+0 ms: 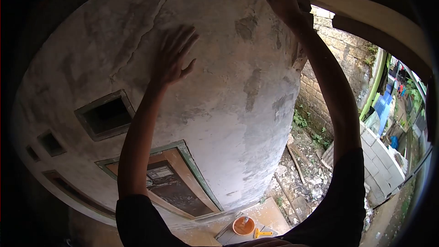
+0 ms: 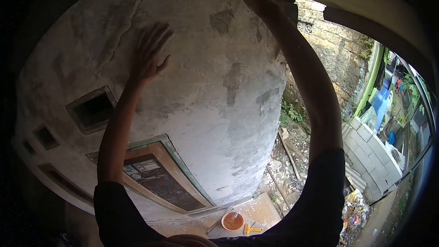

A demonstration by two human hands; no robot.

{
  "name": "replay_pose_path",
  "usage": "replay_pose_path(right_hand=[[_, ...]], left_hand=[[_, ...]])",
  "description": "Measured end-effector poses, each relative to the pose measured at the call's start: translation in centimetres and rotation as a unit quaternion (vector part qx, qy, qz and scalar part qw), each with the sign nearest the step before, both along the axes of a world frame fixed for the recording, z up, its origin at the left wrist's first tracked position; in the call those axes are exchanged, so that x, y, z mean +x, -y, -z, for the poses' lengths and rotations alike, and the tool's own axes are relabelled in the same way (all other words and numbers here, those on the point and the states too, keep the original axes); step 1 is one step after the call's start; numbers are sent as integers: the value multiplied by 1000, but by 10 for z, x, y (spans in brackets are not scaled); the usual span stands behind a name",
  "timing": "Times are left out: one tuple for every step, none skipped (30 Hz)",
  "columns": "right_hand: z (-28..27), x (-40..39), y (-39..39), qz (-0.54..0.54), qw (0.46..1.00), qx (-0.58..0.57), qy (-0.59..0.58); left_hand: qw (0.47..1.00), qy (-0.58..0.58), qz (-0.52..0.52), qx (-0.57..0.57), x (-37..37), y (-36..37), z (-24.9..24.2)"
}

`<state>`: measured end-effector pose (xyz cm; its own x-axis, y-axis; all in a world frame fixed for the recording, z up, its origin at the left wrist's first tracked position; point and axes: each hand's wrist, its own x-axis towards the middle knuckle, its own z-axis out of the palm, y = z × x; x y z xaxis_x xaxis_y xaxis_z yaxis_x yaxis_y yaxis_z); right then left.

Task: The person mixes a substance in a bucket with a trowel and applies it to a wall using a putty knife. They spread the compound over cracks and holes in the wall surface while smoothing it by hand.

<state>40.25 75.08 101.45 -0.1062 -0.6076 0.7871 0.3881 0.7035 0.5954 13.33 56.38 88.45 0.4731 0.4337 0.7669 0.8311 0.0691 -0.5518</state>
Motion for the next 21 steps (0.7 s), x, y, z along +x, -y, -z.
replay_pose_path(right_hand=[[-2,-8,-4,31,998,-44,24],[-5,-16,-6,62,993,-87,47],[-5,-23,-8,60,993,-86,47],[-5,-30,-10,72,994,-73,34],[-7,-36,-12,84,994,-60,20],[-9,-42,-15,83,995,-57,18],[-9,-48,-18,111,991,-79,8],[-8,-53,-22,138,985,-103,-1],[-8,-59,-26,137,985,-104,-1],[-11,-65,-30,129,984,-123,10],[-13,-69,-34,121,982,-142,20],[-13,-72,-31,120,982,-141,20],[-12,-75,-29,94,987,-132,14],[-12,-78,-26,67,990,-122,9],[-12,-82,-26,68,991,-119,9],[-10,-86,-26,68,989,-130,-9],[-7,-88,-26,68,987,-142,-28],[-3,-87,-21,69,987,-142,-27],[3,-84,-15,44,993,-107,-38],[10,-81,-9,21,996,-72,-48],[15,-75,0,23,996,-71,-47]], left_hand=[[1000,-9,-6,3,0,0,0],[1000,-8,-8,5,-1,-1,0],[1000,-8,-7,2,-1,-1,0],[1000,-8,-6,0,-2,-1,0],[1000,-9,-8,4,-2,-1,-1],[1000,-9,-15,4,-1,-1,-1],[1000,-8,-22,1,-1,-1,0],[1000,-8,-24,0,0,-1,0],[1000,-9,-21,2,-1,-1,1],[1000,-11,-19,4,-1,-1,0],[1000,-12,-20,4,-1,-1,0],[1000,-11,-20,6,-1,-1,0],[1000,-11,-21,7,-1,-1,1],[1000,-11,-21,8,-1,-1,1],[1000,-7,-17,5,-2,-1,1],[1000,-2,-12,2,-1,-1,1],[1000,-1,-11,2,-1,-1,2],[1000,-2,-6,5,-2,-2,2],[1000,-3,-1,8,-2,-2,2],[1000,-3,0,8,-3,-2,1],[1000,-4,-4,9,-2,-1,0]])
